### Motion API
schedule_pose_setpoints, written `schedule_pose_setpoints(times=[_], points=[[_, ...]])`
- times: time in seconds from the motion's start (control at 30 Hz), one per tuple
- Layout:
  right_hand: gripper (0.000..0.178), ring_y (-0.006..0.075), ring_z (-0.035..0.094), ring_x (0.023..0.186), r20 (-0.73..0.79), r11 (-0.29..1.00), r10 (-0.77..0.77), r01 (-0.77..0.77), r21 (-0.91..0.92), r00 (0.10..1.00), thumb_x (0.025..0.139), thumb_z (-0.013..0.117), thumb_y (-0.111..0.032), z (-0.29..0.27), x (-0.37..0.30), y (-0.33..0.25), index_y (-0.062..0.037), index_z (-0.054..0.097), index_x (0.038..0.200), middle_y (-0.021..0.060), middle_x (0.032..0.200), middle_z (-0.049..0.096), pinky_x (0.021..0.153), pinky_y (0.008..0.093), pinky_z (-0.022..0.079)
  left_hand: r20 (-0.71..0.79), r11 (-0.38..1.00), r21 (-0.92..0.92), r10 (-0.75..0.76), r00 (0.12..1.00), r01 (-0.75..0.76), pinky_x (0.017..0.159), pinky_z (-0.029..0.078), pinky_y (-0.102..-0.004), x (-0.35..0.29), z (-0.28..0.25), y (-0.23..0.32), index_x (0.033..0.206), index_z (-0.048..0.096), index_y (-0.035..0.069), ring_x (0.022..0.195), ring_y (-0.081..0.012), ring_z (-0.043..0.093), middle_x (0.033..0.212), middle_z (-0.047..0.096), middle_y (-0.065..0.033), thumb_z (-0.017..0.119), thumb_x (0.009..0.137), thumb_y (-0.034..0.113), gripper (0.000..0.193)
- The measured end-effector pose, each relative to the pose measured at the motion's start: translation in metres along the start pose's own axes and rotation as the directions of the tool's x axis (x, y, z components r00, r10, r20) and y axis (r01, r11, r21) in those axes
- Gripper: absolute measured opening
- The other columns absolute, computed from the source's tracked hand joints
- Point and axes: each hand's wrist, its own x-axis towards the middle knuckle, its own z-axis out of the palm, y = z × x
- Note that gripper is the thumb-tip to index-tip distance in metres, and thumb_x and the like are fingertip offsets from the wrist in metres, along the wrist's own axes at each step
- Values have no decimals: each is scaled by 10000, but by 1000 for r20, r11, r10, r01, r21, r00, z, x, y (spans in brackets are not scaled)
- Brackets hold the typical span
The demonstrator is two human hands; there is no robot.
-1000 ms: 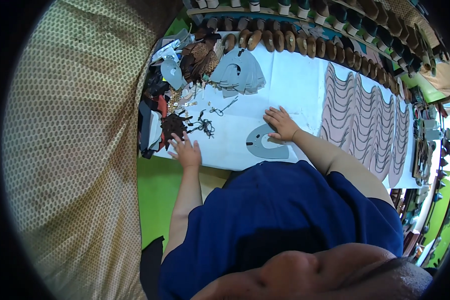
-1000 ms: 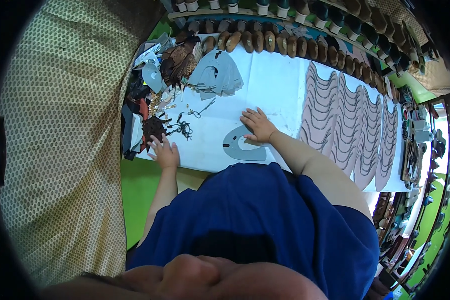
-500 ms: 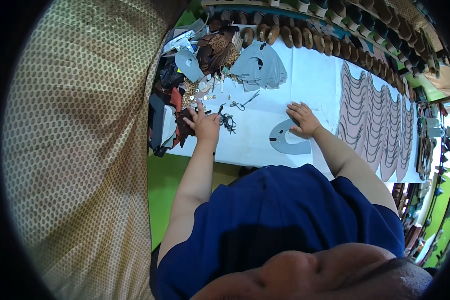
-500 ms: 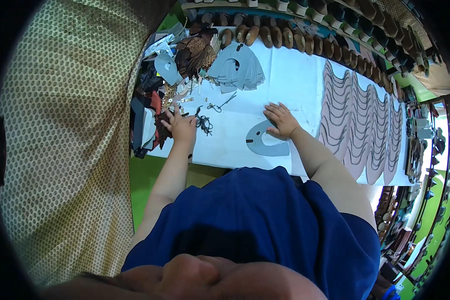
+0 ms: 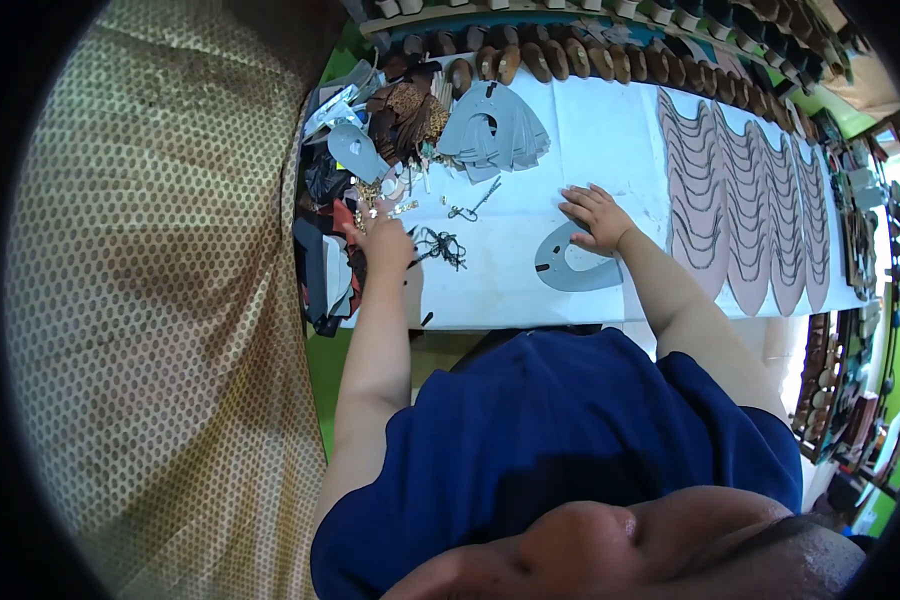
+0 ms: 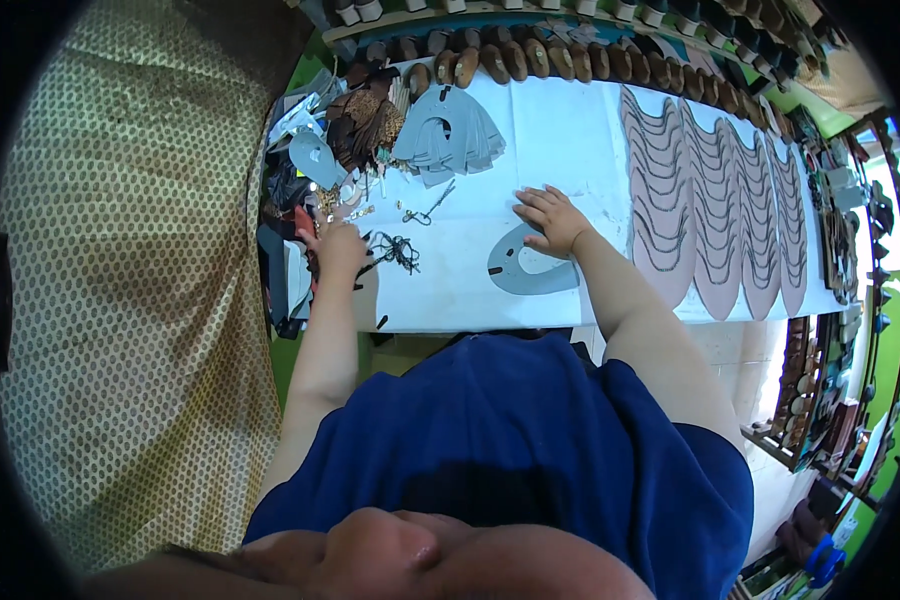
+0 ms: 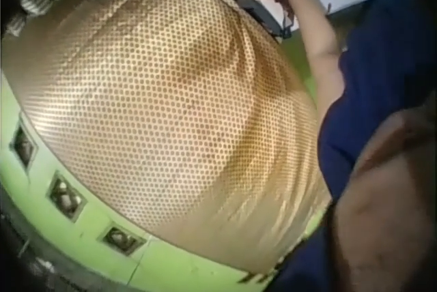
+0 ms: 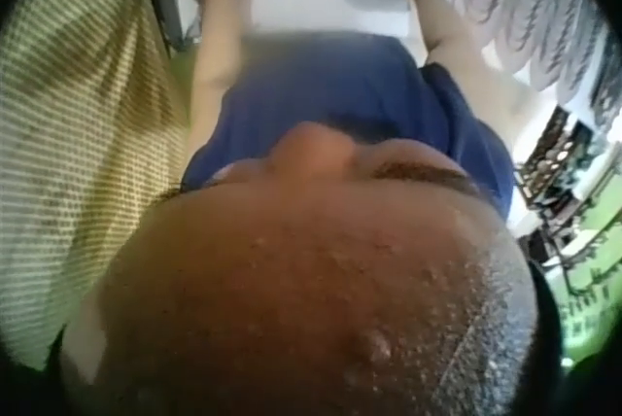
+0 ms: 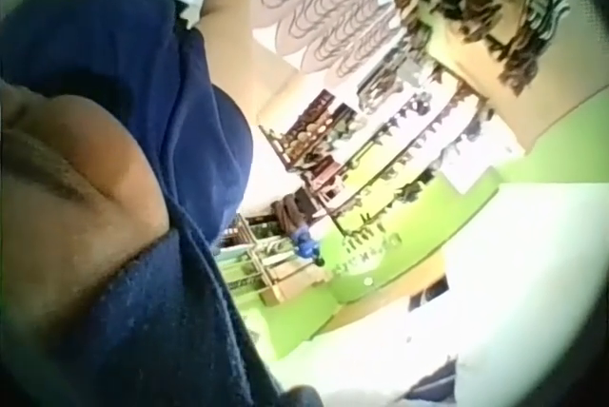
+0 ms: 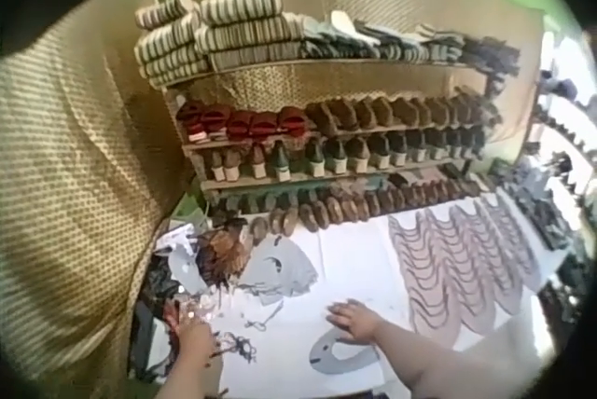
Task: Organizing and arranging cut-out shoe upper components on a workspace.
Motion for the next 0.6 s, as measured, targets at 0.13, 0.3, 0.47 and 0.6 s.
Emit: schedule_pose_setpoints(times=[0.13,0.3,0.47,0.6], points=[[668,272,326,1450,-27,1000,-7,7,-4,1000,849,632,-459,3,0,3,-145,486,1420,96,1554,382,1216,504,193,4,968,249,29,1000,-29,1102,96,-760,10,-38,-27,947,784,165,1466,-409,268,1536,430,-143,689,772,213,205],[554,306,310,1455,-118,983,175,-180,-30,977,849,666,-451,19,5,-16,-186,588,1329,95,1548,388,1158,670,151,329,973,-185,-69,942,136,1121,131,-725,15,-74,-14,923,795,162,1443,-441,296,1507,457,-156,711,790,321,224],[348,367,284,1458,-285,934,309,-232,274,907,823,735,-381,-6,27,-99,-258,714,1148,86,1531,407,1081,787,140,346,777,-629,310,885,-26,1122,113,-727,-14,-66,34,885,790,259,1480,-487,178,1567,373,-173,725,787,359,154],[189,405,259,1461,-289,949,142,-47,312,947,777,766,-304,-43,21,-152,-238,761,954,74,1525,419,1064,805,134,409,844,-522,371,834,-119,1120,98,-730,-39,-77,91,869,784,262,1489,-492,145,1586,339,-176,717,789,363,145]])
